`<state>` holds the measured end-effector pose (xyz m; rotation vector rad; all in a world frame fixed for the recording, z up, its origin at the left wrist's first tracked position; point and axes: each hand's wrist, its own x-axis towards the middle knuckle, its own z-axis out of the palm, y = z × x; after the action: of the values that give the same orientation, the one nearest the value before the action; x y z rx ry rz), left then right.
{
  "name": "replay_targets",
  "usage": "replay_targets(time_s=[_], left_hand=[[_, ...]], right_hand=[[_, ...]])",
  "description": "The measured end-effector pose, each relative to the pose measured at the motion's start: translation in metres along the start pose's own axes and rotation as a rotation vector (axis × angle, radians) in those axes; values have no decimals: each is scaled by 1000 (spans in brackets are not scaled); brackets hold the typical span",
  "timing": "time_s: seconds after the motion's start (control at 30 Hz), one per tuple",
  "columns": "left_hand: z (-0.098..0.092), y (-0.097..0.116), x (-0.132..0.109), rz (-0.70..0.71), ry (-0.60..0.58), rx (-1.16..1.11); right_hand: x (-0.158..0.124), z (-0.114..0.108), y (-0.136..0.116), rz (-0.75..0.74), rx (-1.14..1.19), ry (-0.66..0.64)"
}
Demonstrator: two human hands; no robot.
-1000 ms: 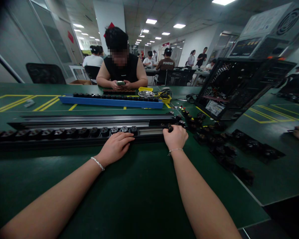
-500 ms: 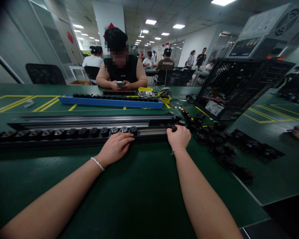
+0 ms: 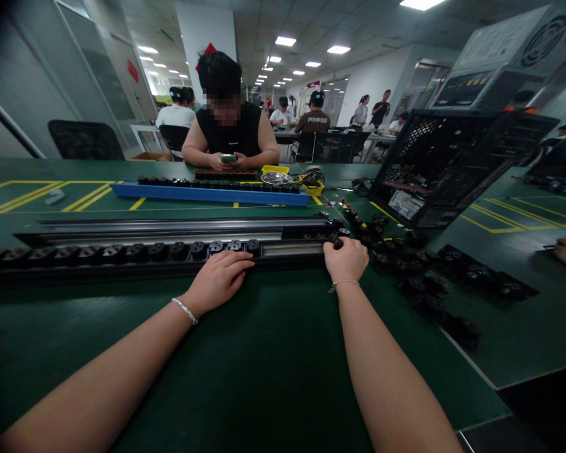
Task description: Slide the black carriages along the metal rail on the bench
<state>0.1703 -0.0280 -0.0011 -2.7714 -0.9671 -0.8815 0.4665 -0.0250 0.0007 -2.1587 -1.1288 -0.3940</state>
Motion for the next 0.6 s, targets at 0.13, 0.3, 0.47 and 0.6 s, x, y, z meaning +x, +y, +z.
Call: replay_targets(time_s=[0.13,0.3,0.47,0.6], left_hand=[[0,-1,0,-1,3,3],[0,0,0,0,15,-9],[-1,0,0,-4,14,-10],[0,0,0,-1,21,-12]], right_hand=[[1,-1,1,20,4,-6],[1,-1,1,35,20,0],[2,-1,5,39,20,-8],[3,0,7,46,30,10]])
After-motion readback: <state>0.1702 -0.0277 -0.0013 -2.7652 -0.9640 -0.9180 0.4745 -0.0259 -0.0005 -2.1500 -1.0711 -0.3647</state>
